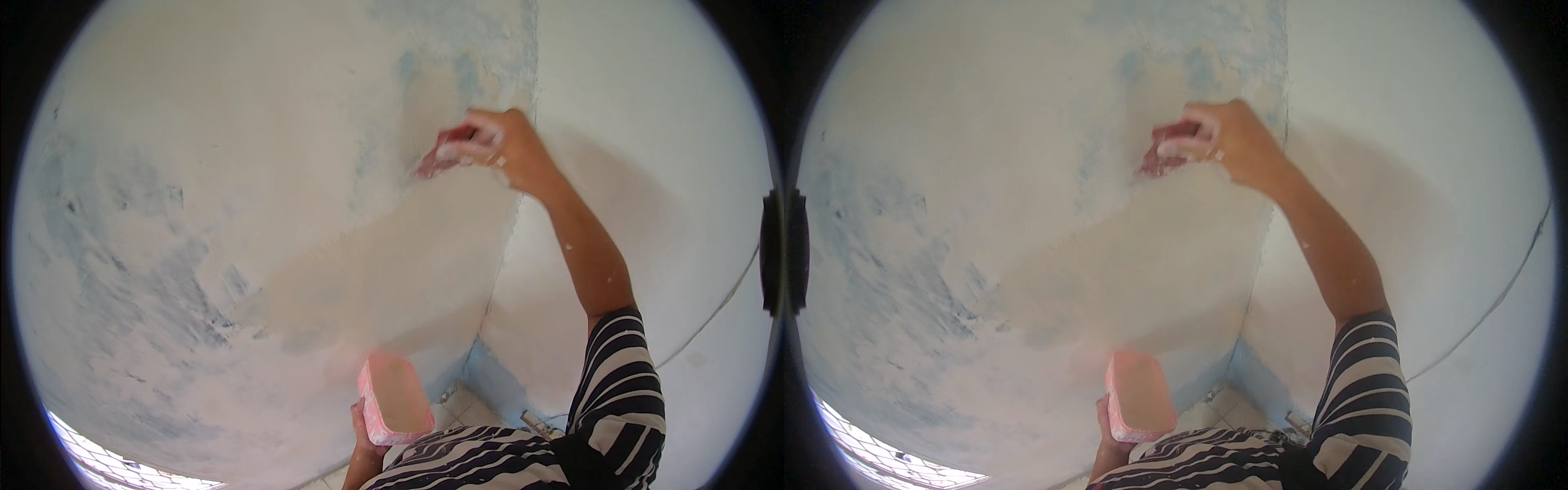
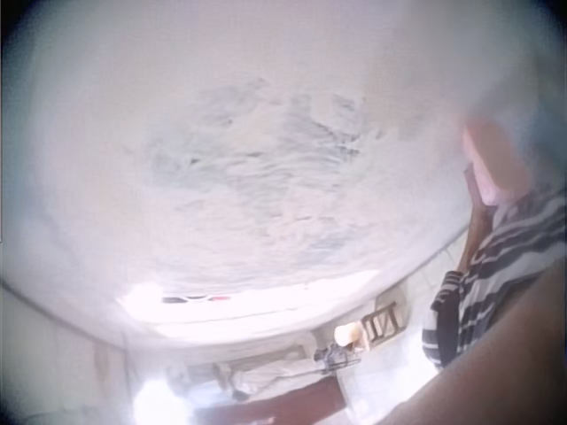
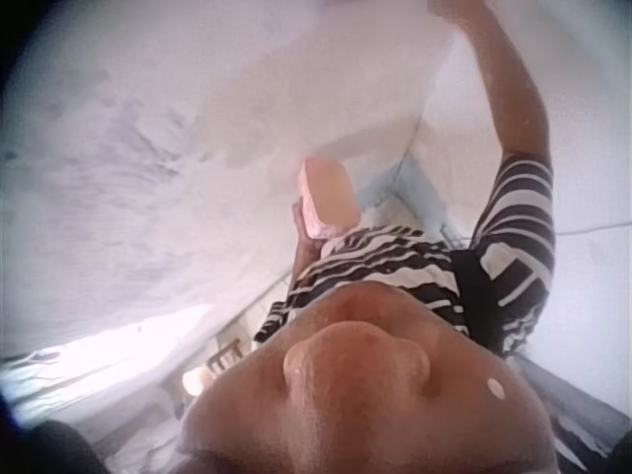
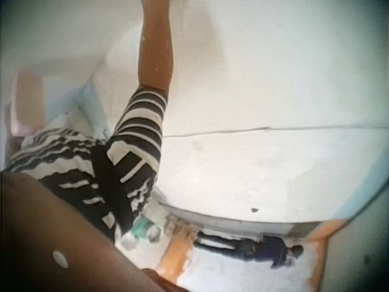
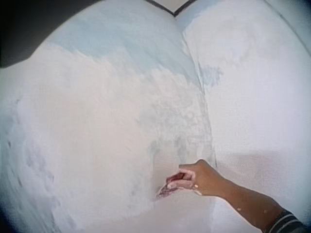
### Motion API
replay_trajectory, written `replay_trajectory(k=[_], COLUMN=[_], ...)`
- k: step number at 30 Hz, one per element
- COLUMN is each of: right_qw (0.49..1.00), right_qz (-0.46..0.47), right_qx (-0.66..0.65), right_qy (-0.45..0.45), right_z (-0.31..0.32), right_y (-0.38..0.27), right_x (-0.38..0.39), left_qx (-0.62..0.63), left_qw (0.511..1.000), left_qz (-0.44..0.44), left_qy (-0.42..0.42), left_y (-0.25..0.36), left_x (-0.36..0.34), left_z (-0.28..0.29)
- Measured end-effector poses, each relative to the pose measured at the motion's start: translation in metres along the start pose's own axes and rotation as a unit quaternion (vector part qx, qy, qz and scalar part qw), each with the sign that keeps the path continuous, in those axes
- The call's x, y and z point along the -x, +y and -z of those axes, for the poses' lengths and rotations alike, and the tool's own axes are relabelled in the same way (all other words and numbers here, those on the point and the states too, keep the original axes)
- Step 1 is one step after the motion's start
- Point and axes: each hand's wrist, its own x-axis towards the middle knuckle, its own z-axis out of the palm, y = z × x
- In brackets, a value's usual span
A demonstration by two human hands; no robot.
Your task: The person applies white plaster compound to a ceiling using a putty knife while holding a pink container of the compound in their other hand.
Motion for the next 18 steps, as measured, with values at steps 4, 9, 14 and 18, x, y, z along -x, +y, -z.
replay_trajectory(k=[4, 9, 14, 18], right_qw=[0.975, 0.953, 0.987, 0.977], right_qz=[0.104, 0.099, -0.108, 0.072], right_qx=[0.122, -0.042, 0.109, 0.16], right_qy=[0.151, 0.283, -0.053, 0.119], right_z=[0.01, 0.057, 0.014, 0.032], right_y=[-0.005, -0.018, -0.001, 0.037], right_x=[-0.025, -0.052, 0.006, -0.029], left_qx=[0.002, -0.024, -0.006, -0.022], left_qw=[1.0, 1.0, 1.0, 1.0], left_qz=[0.006, -0.003, 0.001, 0.006], left_qy=[-0.003, -0.007, 0.013, -0.019], left_y=[0.001, 0.002, 0.007, 0.004], left_x=[-0.003, 0.0, 0.001, -0.004], left_z=[0.003, -0.002, -0.005, 0.003])
